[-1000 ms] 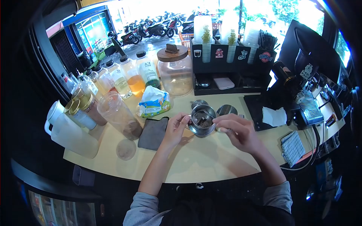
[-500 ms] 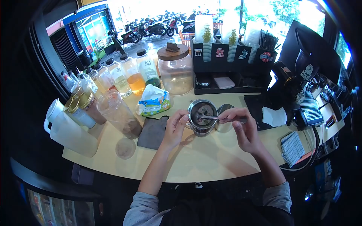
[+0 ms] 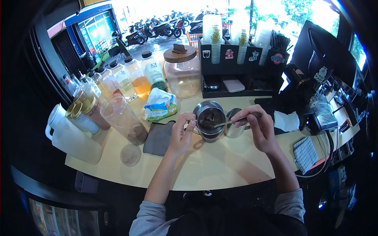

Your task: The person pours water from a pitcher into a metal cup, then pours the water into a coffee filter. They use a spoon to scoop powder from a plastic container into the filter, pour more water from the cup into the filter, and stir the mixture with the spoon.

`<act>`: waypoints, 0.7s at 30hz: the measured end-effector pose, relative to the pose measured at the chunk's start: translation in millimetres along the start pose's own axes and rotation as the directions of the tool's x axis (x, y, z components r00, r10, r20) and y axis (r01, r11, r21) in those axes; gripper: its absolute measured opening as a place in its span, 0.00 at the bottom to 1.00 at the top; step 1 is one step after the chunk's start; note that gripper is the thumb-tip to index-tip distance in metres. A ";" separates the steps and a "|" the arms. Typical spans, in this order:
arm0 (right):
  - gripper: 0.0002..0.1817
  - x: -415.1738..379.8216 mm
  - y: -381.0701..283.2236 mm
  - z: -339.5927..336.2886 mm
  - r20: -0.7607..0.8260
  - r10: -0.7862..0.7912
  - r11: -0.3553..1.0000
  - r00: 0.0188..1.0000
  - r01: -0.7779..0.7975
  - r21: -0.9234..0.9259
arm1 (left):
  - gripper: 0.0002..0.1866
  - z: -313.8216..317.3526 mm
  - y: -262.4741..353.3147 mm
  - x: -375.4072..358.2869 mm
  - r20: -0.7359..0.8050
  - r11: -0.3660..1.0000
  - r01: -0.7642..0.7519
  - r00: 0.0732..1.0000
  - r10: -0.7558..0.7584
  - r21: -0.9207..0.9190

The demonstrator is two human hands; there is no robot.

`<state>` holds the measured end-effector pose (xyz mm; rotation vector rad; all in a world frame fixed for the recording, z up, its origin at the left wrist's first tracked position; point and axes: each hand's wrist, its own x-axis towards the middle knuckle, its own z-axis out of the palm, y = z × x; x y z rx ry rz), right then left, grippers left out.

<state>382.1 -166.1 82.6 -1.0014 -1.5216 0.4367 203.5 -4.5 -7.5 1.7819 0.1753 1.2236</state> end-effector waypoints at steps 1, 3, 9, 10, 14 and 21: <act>0.10 1.2 0.2 -0.4 0.001 -0.005 1.000 1.000 0.005 0.010 | 0.07 0.6 -0.2 0.2 0.002 1.000 0.001 1.000 -0.001 -0.002; 0.09 3.5 -1.0 -2.5 0.008 0.007 0.998 1.000 -0.007 -0.059 | 0.07 1.0 -0.5 0.3 -0.003 0.990 -0.085 0.996 0.086 0.116; 0.08 11.7 -11.1 -2.8 -0.051 -0.074 0.981 0.996 0.063 -0.186 | 0.07 2.4 1.7 1.0 -0.046 0.981 -0.080 0.995 0.090 0.177; 0.08 11.9 -12.6 -0.4 -0.089 -0.104 0.980 0.991 0.086 -0.180 | 0.07 2.8 2.0 0.9 -0.047 0.981 -0.081 0.995 0.090 0.176; 0.06 11.4 -14.7 9.1 -0.185 -0.159 0.933 0.970 0.086 -0.348 | 0.08 1.7 3.3 -1.2 -0.038 0.979 -0.057 0.997 0.065 0.194; 0.05 4.5 -1.2 22.7 -0.094 -0.023 0.936 0.995 -0.011 -0.351 | 0.08 7.9 -1.7 -3.1 -0.108 0.975 -0.064 0.990 0.089 0.211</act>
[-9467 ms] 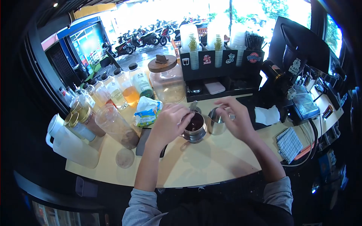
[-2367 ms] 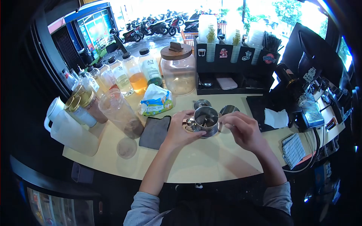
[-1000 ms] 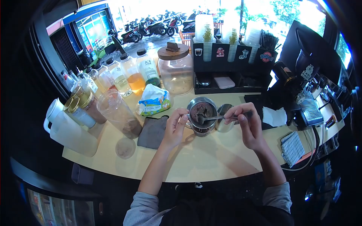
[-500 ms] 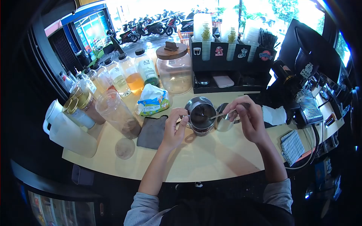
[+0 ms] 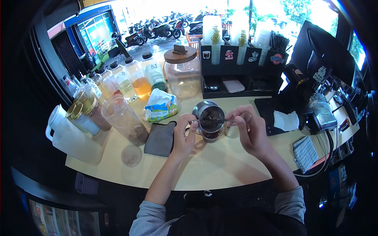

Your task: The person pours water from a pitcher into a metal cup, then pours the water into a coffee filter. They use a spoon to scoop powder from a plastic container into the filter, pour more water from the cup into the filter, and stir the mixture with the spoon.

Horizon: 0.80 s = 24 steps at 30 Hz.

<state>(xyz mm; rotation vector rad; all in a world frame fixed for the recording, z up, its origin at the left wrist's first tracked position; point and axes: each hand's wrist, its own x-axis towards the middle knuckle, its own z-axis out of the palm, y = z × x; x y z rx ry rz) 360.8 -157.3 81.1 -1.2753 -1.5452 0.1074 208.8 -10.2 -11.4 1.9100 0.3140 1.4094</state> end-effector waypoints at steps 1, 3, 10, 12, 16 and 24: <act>0.05 0.2 1.7 -1.0 -0.049 -0.021 1.000 0.999 0.021 0.012 | 0.08 0.8 0.5 0.1 -0.001 1.000 0.001 1.000 -0.001 0.001; 0.06 0.4 2.7 -0.5 -0.096 -0.040 0.999 0.995 0.043 0.022 | 0.09 1.5 1.8 -0.1 -0.013 1.000 -0.015 1.000 0.015 -0.001; 0.07 -4.9 8.9 -1.0 -0.072 -0.185 0.982 0.980 0.186 0.007 | 0.08 0.3 -2.4 -2.5 -0.002 0.996 0.051 0.999 -0.052 -0.078; 0.07 -5.9 8.9 -2.1 -0.143 -0.203 0.977 0.969 0.210 0.035 | 0.08 0.2 -0.1 -2.2 -0.005 0.992 0.083 0.996 -0.084 -0.096; 0.07 -9.7 4.7 -0.8 0.029 -0.244 0.968 0.969 0.241 0.075 | 0.10 -2.8 -0.9 -2.7 0.059 0.988 0.111 0.993 -0.106 -0.105; 0.10 -8.9 1.6 -3.5 0.028 -0.285 0.957 0.958 0.286 -0.055 | 0.08 0.3 -4.2 -2.5 -0.011 0.994 0.052 0.998 -0.054 -0.100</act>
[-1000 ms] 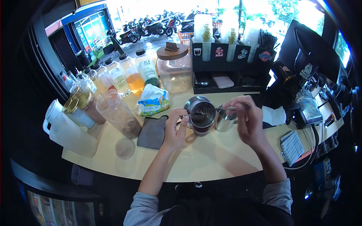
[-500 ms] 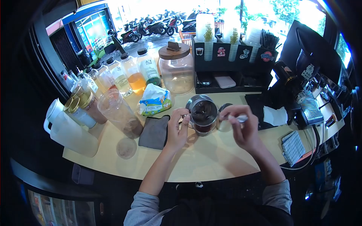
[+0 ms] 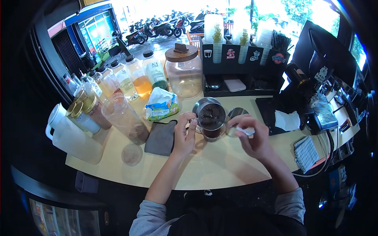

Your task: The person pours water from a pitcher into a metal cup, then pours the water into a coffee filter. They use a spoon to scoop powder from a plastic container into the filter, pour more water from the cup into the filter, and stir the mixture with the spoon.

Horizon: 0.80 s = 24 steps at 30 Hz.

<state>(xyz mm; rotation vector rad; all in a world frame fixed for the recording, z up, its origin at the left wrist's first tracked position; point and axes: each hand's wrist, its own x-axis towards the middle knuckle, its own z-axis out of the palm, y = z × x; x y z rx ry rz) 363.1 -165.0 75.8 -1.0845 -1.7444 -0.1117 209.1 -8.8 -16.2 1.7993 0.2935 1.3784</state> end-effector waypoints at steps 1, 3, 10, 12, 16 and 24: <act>0.13 0.9 2.2 -0.8 -0.072 -0.011 1.000 0.997 0.011 -0.006 | 0.08 -0.5 0.7 -0.6 -0.002 1.000 0.002 1.000 -0.002 0.001; 0.12 -1.5 2.0 -1.4 -0.057 0.020 0.999 0.998 -0.019 0.033 | 0.10 -1.4 2.4 -0.6 0.046 1.000 -0.005 0.999 0.005 0.012; 0.11 -7.0 -1.8 -0.9 -0.063 0.043 0.999 0.997 -0.042 0.020 | 0.08 0.2 4.3 0.2 -0.013 1.000 -0.016 1.000 0.017 0.019; 0.11 -8.5 -1.5 -1.9 -0.096 0.049 0.998 0.994 -0.046 0.038 | 0.09 -0.6 5.7 -0.2 0.034 1.000 -0.005 0.999 0.005 0.001; 0.10 -11.6 -4.4 3.9 -0.009 -0.088 0.993 0.996 0.087 -0.079 | 0.08 2.3 2.1 -0.2 -0.013 1.000 -0.017 1.000 0.018 0.023; 0.12 -4.6 -5.0 -1.3 0.001 -0.051 0.995 0.999 0.051 -0.092 | 0.07 1.0 0.9 0.9 -0.027 1.000 -0.019 0.999 0.019 -0.002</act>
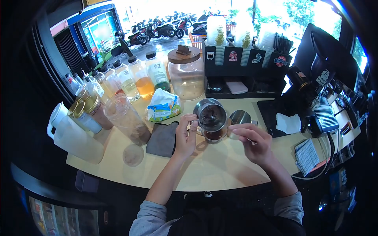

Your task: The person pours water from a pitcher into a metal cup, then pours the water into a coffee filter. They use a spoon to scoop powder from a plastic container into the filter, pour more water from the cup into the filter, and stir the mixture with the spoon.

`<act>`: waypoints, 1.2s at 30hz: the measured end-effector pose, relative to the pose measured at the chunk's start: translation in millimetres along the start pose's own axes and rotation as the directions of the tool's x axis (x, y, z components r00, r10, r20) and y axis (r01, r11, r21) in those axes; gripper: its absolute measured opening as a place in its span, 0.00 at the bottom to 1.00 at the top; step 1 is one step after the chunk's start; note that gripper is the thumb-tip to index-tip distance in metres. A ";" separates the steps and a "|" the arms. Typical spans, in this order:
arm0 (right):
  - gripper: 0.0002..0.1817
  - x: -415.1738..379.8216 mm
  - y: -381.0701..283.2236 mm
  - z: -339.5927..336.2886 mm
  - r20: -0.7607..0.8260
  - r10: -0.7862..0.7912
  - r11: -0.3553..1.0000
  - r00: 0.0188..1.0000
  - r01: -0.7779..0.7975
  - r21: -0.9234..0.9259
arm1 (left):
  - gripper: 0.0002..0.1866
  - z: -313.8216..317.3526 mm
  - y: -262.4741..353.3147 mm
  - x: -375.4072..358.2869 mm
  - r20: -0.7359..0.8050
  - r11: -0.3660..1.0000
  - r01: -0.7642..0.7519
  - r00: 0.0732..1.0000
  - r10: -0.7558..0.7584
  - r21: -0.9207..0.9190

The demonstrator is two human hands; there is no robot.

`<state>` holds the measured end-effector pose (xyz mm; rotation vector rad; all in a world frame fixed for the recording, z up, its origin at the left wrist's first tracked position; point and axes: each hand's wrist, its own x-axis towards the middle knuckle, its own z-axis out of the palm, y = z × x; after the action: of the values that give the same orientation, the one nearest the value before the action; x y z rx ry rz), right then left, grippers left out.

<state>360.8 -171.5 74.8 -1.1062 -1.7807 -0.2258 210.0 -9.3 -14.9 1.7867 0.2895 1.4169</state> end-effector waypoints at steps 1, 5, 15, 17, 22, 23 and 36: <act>0.12 -0.4 0.7 -1.3 0.003 -0.003 1.000 1.000 0.003 0.002 | 0.07 -0.1 0.6 0.4 -0.004 1.000 0.000 1.000 0.000 0.001; 0.13 -7.9 -0.8 1.7 0.112 -0.048 0.995 0.993 0.057 -0.078 | 0.07 0.0 2.9 1.0 -0.001 1.000 0.011 1.000 -0.011 -0.020; 0.13 -11.9 -1.7 -1.1 0.101 -0.027 0.999 0.995 0.031 -0.034 | 0.09 -0.7 2.3 -2.2 0.066 0.999 0.034 0.997 -0.033 -0.017; 0.13 -10.2 0.5 -3.9 0.078 0.006 0.997 0.997 0.000 -0.077 | 0.09 -0.4 3.0 -2.8 0.074 0.999 0.043 0.996 -0.042 -0.015; 0.13 -9.8 -2.5 -4.5 0.084 0.008 1.000 0.996 -0.009 0.003 | 0.07 2.2 2.8 -1.6 0.013 0.999 0.039 0.999 -0.039 -0.010; 0.13 -9.5 0.4 -4.3 0.084 0.010 1.000 0.996 -0.008 -0.018 | 0.07 3.3 2.2 -1.8 0.006 1.000 0.022 1.000 -0.022 -0.011; 0.17 -14.6 0.0 -4.4 0.105 -0.121 0.978 0.987 0.137 -0.159 | 0.08 1.0 4.9 0.1 0.004 1.000 -0.005 1.000 0.005 0.020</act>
<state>365.0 -182.5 65.1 -1.1346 -1.9496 -0.4127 209.5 -12.8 -11.3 1.8077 0.2975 1.4183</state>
